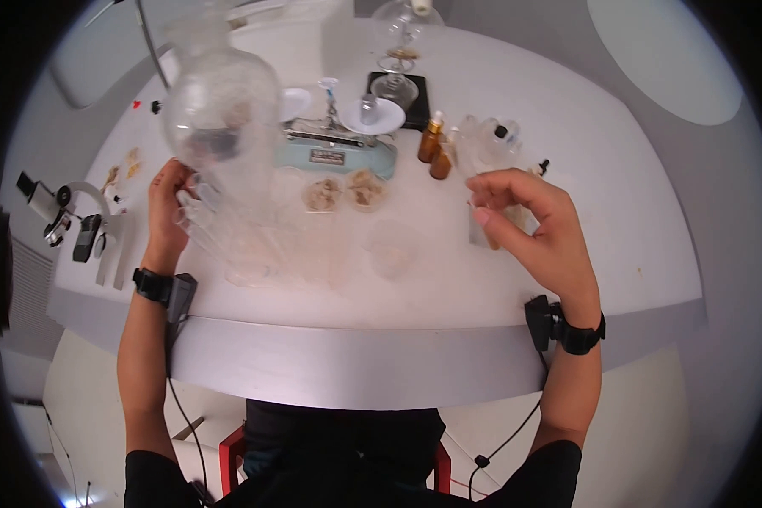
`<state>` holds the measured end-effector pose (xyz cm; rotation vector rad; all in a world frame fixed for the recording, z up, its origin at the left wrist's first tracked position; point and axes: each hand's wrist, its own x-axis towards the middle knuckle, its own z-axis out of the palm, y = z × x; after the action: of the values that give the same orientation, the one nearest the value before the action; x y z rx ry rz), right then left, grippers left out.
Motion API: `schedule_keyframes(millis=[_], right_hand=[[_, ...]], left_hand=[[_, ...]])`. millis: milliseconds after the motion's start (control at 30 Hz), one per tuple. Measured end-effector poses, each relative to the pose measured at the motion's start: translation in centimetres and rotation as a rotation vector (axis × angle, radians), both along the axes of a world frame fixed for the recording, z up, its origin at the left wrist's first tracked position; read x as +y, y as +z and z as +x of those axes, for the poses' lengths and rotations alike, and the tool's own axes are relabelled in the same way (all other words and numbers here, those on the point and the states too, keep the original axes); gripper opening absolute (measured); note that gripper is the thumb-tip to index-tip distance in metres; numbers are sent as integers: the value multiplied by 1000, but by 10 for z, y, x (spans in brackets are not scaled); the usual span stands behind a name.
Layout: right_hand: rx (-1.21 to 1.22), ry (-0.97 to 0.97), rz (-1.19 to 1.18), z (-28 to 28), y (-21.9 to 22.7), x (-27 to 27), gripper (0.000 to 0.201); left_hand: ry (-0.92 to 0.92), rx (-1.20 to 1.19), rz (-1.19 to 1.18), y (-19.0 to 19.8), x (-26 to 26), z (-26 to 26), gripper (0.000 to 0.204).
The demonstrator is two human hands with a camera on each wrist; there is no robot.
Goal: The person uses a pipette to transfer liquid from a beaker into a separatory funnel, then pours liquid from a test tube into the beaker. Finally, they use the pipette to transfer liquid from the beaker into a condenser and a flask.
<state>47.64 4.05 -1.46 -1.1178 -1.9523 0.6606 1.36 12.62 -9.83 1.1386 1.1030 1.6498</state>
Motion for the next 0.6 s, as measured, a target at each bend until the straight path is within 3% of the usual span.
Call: schedule_keyframes(millis=[100,167,600], right_hand=[[-115,-26,100,0,0,0,25],[-166,39,179,0,-2,3,26],[-348,21,212,-6,-4,-6,23]], left_hand=[[50,-6,-23,8,-8,12,28],[-19,-15,-15,4,-5,8,28],[-71,35,35,6,-13,10,26]])
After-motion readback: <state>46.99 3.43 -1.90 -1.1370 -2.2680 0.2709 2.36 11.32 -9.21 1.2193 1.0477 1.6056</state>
